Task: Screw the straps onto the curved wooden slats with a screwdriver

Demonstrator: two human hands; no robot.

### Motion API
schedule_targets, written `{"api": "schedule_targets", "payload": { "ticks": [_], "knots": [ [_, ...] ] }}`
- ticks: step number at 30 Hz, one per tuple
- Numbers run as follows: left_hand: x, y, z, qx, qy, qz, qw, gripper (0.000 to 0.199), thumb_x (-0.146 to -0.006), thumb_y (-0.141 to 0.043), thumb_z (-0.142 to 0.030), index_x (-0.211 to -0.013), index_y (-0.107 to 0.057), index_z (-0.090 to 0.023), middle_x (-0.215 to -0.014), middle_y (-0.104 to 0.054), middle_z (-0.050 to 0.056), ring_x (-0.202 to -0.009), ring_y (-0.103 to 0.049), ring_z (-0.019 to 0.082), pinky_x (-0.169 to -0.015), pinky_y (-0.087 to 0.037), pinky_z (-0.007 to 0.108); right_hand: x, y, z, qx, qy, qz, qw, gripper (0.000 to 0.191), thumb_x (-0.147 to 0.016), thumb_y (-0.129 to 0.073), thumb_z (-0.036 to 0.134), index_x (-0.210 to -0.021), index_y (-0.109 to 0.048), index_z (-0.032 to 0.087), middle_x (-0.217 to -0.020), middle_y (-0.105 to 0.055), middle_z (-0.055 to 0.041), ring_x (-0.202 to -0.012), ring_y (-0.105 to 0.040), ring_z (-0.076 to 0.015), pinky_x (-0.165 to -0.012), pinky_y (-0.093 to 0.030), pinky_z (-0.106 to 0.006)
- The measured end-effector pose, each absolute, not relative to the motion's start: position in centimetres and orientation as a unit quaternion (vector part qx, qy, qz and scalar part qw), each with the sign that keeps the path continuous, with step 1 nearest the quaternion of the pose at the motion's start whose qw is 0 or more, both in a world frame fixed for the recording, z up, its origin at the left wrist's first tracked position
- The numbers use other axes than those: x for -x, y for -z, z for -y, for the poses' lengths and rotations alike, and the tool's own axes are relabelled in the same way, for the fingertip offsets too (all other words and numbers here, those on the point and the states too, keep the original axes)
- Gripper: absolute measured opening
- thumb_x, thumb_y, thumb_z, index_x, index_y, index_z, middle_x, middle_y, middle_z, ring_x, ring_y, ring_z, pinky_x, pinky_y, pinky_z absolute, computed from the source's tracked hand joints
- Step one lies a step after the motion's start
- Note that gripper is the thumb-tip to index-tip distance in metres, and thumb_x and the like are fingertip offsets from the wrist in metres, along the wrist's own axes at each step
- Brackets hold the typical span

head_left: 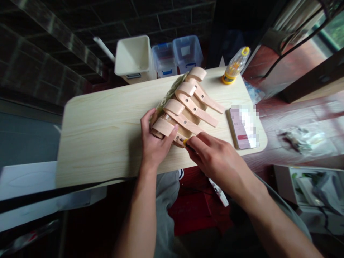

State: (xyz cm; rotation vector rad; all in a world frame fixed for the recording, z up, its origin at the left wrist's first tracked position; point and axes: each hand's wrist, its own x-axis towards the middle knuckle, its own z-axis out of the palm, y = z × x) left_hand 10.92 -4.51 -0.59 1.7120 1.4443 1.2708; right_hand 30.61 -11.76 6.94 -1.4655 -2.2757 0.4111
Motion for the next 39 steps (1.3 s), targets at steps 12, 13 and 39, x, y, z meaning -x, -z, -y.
{"api": "schedule_targets", "payload": {
  "ticks": [12, 13, 39],
  "knots": [
    [-11.6, 0.3, 4.8, -0.624, -0.483, -0.550, 0.275, 0.074, -0.086, -0.086, -0.044, -0.144, -0.047, -0.020, -0.148, -0.061, 0.018, -0.136, -0.066, 0.029, -0.118, -0.054, 0.042, -29.3, -7.1, 11.9, 0.592, -0.179, 0.751, 0.230, 0.006, -0.105, -0.064, 0.016, -0.100, -0.064, 0.020, -0.087, -0.068, -0.0024, -0.069, -0.067, -0.0198, -0.060, -0.039, -0.030],
    [-11.6, 0.3, 4.9, -0.623, -0.480, -0.552, 0.278, 0.075, -0.086, -0.086, -0.045, -0.144, -0.047, -0.020, -0.148, -0.061, 0.018, -0.135, -0.066, 0.029, -0.118, -0.055, 0.041, -29.2, -7.2, 11.9, 0.603, -0.192, 0.740, 0.229, 0.005, -0.104, -0.066, 0.017, -0.101, -0.064, 0.020, -0.089, -0.070, -0.0029, -0.069, -0.068, -0.0199, -0.060, -0.039, -0.030],
    [-11.8, 0.4, 5.0, -0.625, -0.481, -0.556, 0.263, 0.075, -0.087, -0.085, -0.048, -0.145, -0.047, -0.020, -0.149, -0.060, 0.018, -0.134, -0.067, 0.029, -0.115, -0.056, 0.039, -29.8, -7.8, 11.5, 0.600, -0.236, 0.741, 0.187, 0.009, -0.099, -0.065, 0.012, -0.101, -0.063, 0.020, -0.092, -0.078, -0.0046, -0.073, -0.073, -0.0203, -0.064, -0.040, -0.029]
  ]
}}
